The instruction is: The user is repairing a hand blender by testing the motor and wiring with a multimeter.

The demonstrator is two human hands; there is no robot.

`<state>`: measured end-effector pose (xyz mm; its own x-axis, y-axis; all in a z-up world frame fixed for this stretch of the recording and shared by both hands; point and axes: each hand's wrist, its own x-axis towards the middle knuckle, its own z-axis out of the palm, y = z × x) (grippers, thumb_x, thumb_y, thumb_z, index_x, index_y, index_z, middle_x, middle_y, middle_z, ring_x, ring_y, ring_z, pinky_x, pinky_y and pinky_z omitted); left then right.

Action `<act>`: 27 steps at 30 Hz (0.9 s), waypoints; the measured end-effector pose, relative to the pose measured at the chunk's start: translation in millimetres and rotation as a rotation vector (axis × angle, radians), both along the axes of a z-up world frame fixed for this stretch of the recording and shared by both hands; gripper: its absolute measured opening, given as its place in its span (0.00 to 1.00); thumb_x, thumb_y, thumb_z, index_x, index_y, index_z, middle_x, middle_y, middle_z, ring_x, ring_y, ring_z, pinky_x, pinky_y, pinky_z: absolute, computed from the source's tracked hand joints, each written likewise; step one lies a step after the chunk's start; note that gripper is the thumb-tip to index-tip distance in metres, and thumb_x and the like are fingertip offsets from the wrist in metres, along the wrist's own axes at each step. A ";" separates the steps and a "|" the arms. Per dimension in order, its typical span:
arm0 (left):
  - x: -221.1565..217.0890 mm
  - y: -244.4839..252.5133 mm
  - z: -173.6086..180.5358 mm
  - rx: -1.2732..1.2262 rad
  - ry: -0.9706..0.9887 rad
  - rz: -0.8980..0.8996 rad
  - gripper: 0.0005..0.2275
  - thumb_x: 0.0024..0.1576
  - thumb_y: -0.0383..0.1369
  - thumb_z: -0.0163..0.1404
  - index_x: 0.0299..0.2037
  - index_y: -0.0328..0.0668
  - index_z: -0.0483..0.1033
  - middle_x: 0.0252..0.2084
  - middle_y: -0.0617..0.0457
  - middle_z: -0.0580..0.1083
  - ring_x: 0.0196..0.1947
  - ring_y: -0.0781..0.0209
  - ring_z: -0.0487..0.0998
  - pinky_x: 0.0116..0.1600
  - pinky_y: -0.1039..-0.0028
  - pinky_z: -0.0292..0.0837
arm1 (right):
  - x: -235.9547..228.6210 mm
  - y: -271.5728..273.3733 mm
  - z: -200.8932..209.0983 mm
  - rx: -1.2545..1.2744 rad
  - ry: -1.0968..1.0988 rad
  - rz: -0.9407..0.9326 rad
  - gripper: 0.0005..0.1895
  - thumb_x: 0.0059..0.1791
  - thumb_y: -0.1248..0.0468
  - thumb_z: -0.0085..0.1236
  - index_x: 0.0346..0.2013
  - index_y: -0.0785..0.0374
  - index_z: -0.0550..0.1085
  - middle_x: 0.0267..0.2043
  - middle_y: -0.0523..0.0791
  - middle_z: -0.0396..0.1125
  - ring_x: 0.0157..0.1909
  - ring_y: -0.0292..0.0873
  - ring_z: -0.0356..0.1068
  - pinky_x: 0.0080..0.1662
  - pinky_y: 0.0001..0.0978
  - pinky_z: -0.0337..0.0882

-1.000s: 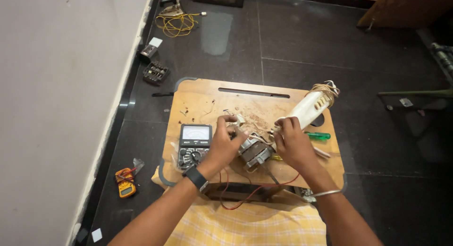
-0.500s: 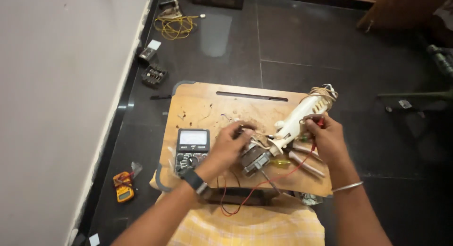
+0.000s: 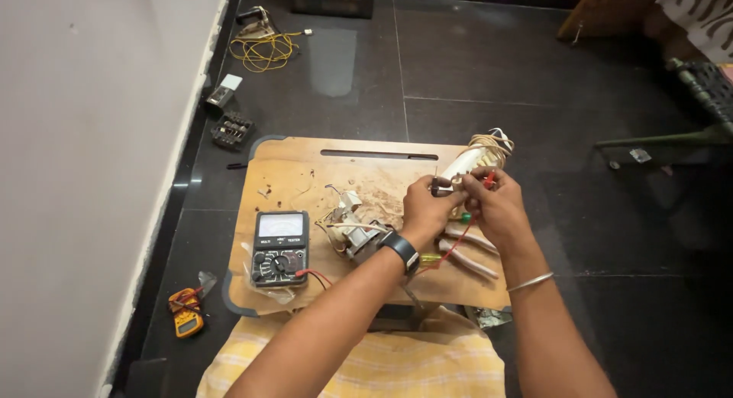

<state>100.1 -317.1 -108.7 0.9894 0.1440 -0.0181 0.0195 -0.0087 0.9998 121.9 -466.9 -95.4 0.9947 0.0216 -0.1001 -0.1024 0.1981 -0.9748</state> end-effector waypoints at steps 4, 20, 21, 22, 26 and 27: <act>5.9 -4.8 -13.1 -0.134 0.006 -0.027 0.11 0.49 0.34 0.64 0.35 0.33 0.82 0.32 0.48 0.82 0.31 0.63 0.82 0.39 0.72 0.77 | -4.6 7.1 12.8 -0.003 -0.014 -0.024 0.10 0.49 0.69 0.63 0.42 0.65 0.71 0.31 0.43 0.70 0.24 0.31 0.65 0.27 0.22 0.64; -14.9 0.6 0.6 0.021 -0.182 -0.009 0.13 0.54 0.35 0.60 0.46 0.35 0.83 0.33 0.47 0.82 0.32 0.64 0.82 0.41 0.72 0.77 | -7.9 -4.2 17.1 -0.718 -0.254 -0.041 0.19 0.55 0.58 0.45 0.45 0.70 0.78 0.32 0.46 0.71 0.36 0.40 0.67 0.40 0.34 0.66; -15.2 0.8 1.6 0.028 -0.164 -0.016 0.14 0.54 0.35 0.60 0.46 0.36 0.82 0.33 0.46 0.82 0.32 0.64 0.82 0.41 0.72 0.77 | -7.3 -6.1 16.9 -0.726 -0.234 -0.030 0.18 0.55 0.59 0.45 0.44 0.70 0.78 0.31 0.46 0.70 0.35 0.40 0.66 0.40 0.34 0.66; -14.8 0.6 0.7 0.027 -0.163 -0.014 0.14 0.54 0.35 0.60 0.46 0.36 0.82 0.33 0.46 0.82 0.32 0.64 0.82 0.41 0.72 0.77 | -5.6 -7.9 14.4 -0.728 -0.234 -0.028 0.18 0.55 0.59 0.45 0.44 0.70 0.78 0.31 0.46 0.70 0.35 0.40 0.66 0.40 0.34 0.66; -15.8 1.4 -1.1 0.025 -0.191 -0.016 0.15 0.54 0.36 0.60 0.47 0.35 0.82 0.33 0.46 0.82 0.32 0.64 0.82 0.41 0.72 0.77 | -3.0 -10.5 8.4 -0.704 -0.266 0.013 0.18 0.55 0.60 0.45 0.44 0.71 0.78 0.32 0.47 0.70 0.36 0.41 0.66 0.41 0.35 0.66; -15.9 1.9 0.0 0.045 -0.190 -0.013 0.15 0.54 0.36 0.60 0.47 0.35 0.82 0.33 0.46 0.82 0.32 0.64 0.82 0.41 0.71 0.77 | -2.8 -10.2 9.0 -0.725 -0.294 0.024 0.18 0.55 0.61 0.45 0.44 0.71 0.78 0.33 0.47 0.70 0.36 0.41 0.67 0.41 0.35 0.66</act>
